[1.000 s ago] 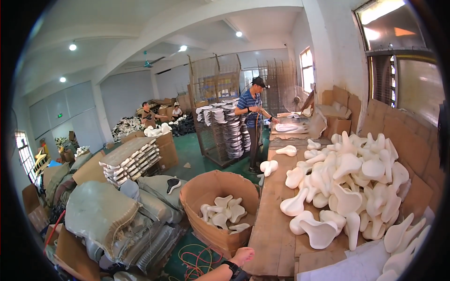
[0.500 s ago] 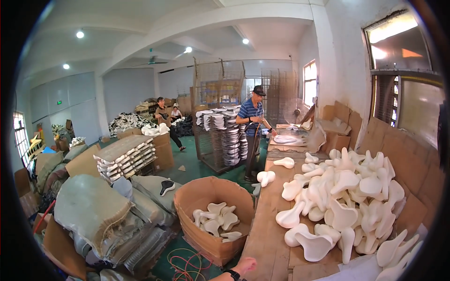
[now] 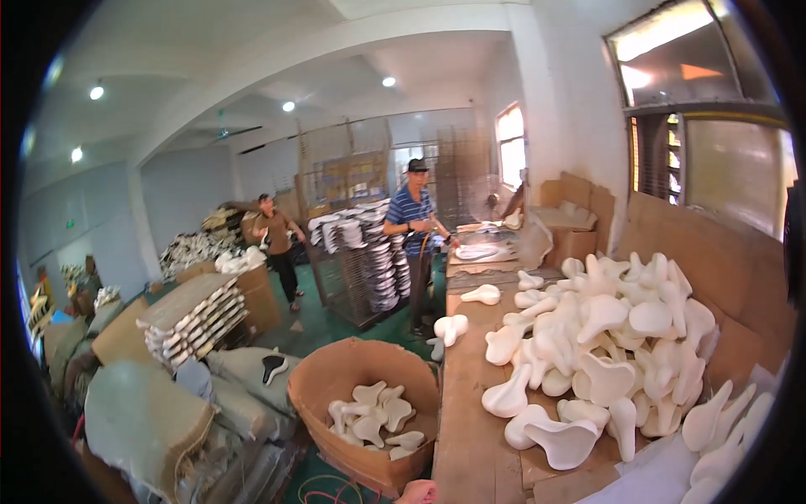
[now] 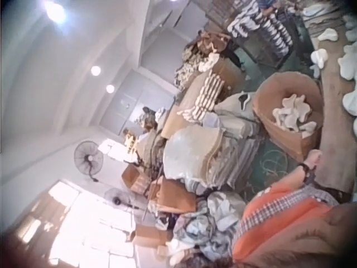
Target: Inspecting and sorting white foam cushion components in a manufacturing facility.
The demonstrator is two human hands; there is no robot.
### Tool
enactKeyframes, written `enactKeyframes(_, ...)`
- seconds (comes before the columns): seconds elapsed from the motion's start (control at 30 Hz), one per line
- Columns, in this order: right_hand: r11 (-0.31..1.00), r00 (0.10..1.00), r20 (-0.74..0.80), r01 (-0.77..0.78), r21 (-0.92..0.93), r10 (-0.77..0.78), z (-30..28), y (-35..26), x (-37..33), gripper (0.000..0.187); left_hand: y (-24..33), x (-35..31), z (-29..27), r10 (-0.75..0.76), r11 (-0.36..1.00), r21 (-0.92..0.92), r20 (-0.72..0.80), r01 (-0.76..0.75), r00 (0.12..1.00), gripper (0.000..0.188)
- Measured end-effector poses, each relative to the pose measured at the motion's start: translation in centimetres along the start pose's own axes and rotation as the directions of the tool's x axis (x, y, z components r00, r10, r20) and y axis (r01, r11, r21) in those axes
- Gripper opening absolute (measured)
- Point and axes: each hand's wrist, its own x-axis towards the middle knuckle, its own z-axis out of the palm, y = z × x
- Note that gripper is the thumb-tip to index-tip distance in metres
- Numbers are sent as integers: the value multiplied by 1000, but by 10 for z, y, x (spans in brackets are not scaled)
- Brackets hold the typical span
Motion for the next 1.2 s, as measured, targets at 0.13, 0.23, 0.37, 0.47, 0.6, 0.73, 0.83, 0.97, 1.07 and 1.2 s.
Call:
enactKeyframes(0.13,999,999,-24,26,37,-25,27,22,7,39,-5,-1,-18,-27,998,56,57,23,998,18)
enactKeyframes(0.23,979,998,-38,-45,198,54,22,5,-8,31,5,-2,-11,-74,993,89,28,71,997,23)
enactKeyframes(0.37,955,995,30,-103,279,99,18,5,-5,25,4,-1,-11,-119,986,115,-24,121,993,29)
enactKeyframes(0.47,937,984,104,-173,304,148,12,-2,-10,33,6,-4,-9,-111,989,95,-36,114,993,30)
enactKeyframes(0.6,924,985,161,-111,366,55,6,4,-7,54,19,0,-9,-75,995,64,-15,75,997,28)
enactKeyframes(0.73,912,976,204,-155,379,81,5,11,1,60,27,35,-36,-24,999,33,-35,25,999,23)
enactKeyframes(0.83,906,956,263,-225,358,133,0,11,7,60,46,51,-51,18,1000,-10,-82,-19,997,21)
enactKeyframes(0.97,927,957,255,-215,308,138,-3,-4,-2,56,90,57,-64,150,981,-106,-128,-164,980,23)
enactKeyframes(1.07,940,959,244,-209,271,143,-2,-11,-6,55,116,58,-68,232,960,-130,-124,-247,965,24)
enactKeyframes(1.2,956,963,228,-193,219,142,-3,-20,-5,54,125,61,-76,242,958,-131,-118,-257,963,24)
